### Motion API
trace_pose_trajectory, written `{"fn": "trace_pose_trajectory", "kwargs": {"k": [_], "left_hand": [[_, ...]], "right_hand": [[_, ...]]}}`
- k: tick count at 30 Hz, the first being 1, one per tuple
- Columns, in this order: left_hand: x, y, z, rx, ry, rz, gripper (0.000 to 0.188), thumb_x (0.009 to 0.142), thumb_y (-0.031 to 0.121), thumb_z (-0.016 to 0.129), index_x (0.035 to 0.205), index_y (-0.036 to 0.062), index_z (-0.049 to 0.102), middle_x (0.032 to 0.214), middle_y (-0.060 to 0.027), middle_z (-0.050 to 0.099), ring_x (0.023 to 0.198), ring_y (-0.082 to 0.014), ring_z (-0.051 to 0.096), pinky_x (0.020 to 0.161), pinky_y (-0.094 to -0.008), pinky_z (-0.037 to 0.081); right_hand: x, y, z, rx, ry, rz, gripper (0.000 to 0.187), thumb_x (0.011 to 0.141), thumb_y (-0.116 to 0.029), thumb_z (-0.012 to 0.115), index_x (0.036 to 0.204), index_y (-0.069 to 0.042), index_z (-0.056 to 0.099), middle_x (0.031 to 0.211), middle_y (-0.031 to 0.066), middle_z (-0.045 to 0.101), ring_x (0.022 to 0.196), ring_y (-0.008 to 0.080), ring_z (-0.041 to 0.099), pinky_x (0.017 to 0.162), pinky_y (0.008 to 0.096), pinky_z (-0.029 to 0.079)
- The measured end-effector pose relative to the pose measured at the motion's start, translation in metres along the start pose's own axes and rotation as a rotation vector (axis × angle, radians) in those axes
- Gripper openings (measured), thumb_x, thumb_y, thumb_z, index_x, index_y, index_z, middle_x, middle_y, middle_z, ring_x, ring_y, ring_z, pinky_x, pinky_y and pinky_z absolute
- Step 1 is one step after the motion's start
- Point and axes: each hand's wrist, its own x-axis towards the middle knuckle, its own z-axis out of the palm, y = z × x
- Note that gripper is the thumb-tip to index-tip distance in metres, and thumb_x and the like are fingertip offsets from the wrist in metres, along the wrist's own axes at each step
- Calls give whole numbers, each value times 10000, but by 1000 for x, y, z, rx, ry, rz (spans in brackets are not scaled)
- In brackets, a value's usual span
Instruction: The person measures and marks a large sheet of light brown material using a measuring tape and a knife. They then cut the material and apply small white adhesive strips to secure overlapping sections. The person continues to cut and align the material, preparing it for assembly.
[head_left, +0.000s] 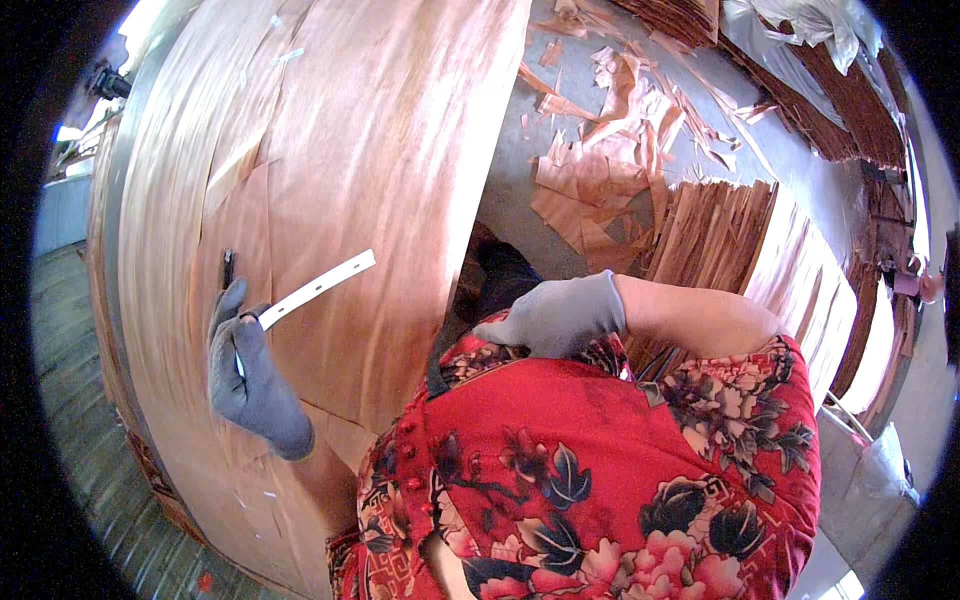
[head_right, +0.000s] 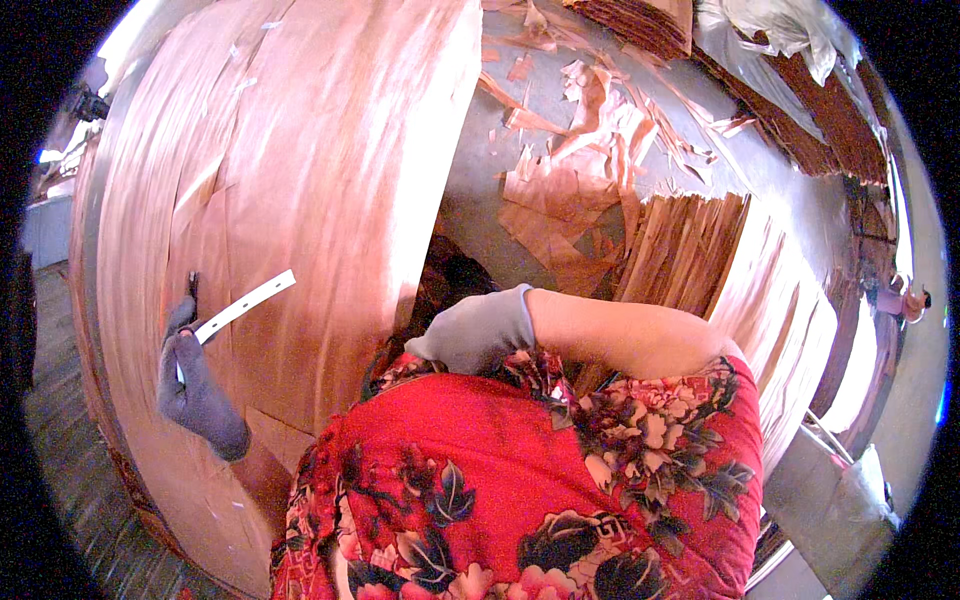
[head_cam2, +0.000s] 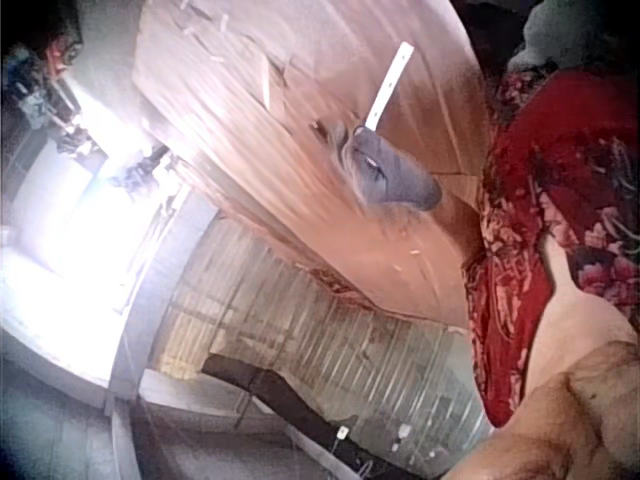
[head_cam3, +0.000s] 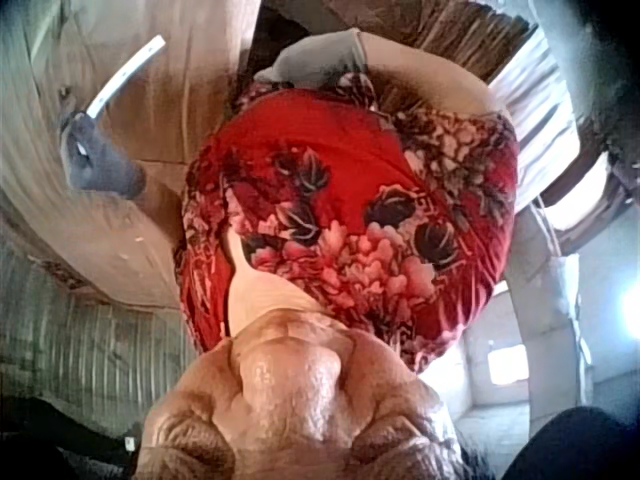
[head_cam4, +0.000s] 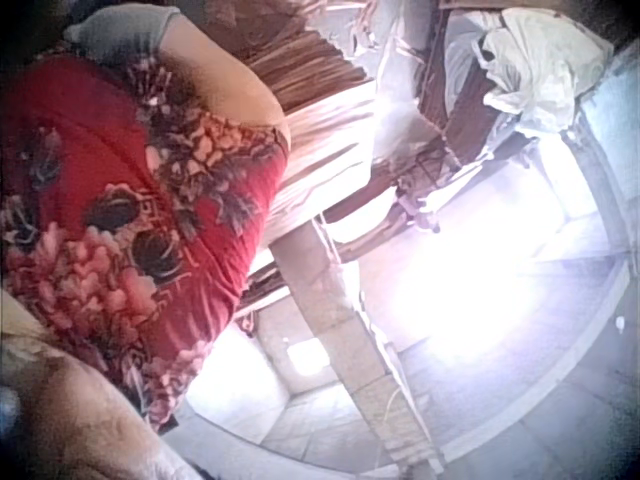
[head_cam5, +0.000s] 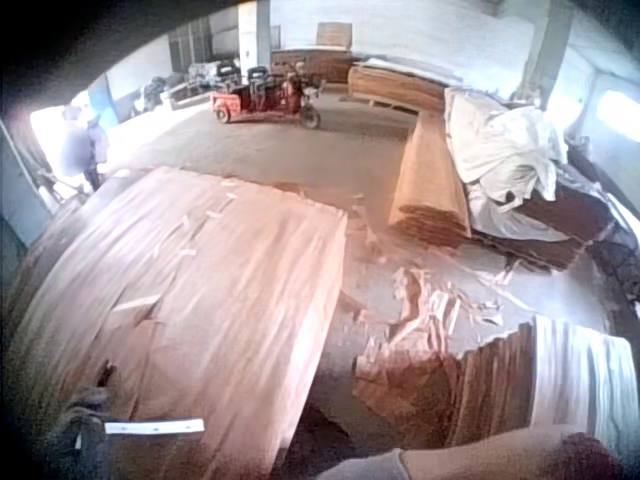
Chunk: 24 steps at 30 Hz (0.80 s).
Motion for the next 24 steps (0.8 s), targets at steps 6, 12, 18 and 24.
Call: {"fn": "trace_pose_trajectory", "kwargs": {"k": [6, 12, 18, 24], "left_hand": [[-2, -13, -1, 68, -45, -20, 104, 838, -2, 580, 818, -74, 652, 967, -153, 654, 928, -216, 603, 795, -310, 472], [-8, -21, -4, 51, -73, -100, 76, 809, -17, 598, 801, -51, 665, 940, -148, 661, 916, -216, 611, 803, -310, 472], [-6, -14, 10, 165, -334, 94, 66, 731, 99, 671, 730, 32, 675, 889, -161, 665, 854, -273, 634, 769, -355, 481], [6, -26, 26, 115, -373, 88, 95, 737, 143, 666, 716, 51, 674, 807, -130, 665, 848, -268, 639, 760, -352, 479]], "right_hand": [[-8, -2, -12, -395, 172, 259, 816, 655, -430, 700, 1266, 27, 412, 821, 179, 632, 795, 334, 621, 715, 449, 453], [-29, 30, -75, -457, 942, 19, 744, 642, -510, 707, 1179, -31, 516, 974, 148, 623, 896, 329, 594, 781, 418, 460], [37, -8, -75, 92, 826, -418, 535, 778, -374, 657, 1181, -45, 534, 1029, 186, 607, 922, 339, 584, 835, 406, 448], [92, -25, -66, 806, 585, -181, 262, 881, -211, 586, 1031, 2, 593, 715, 45, 589, 648, 67, 532, 603, 239, 460]]}}
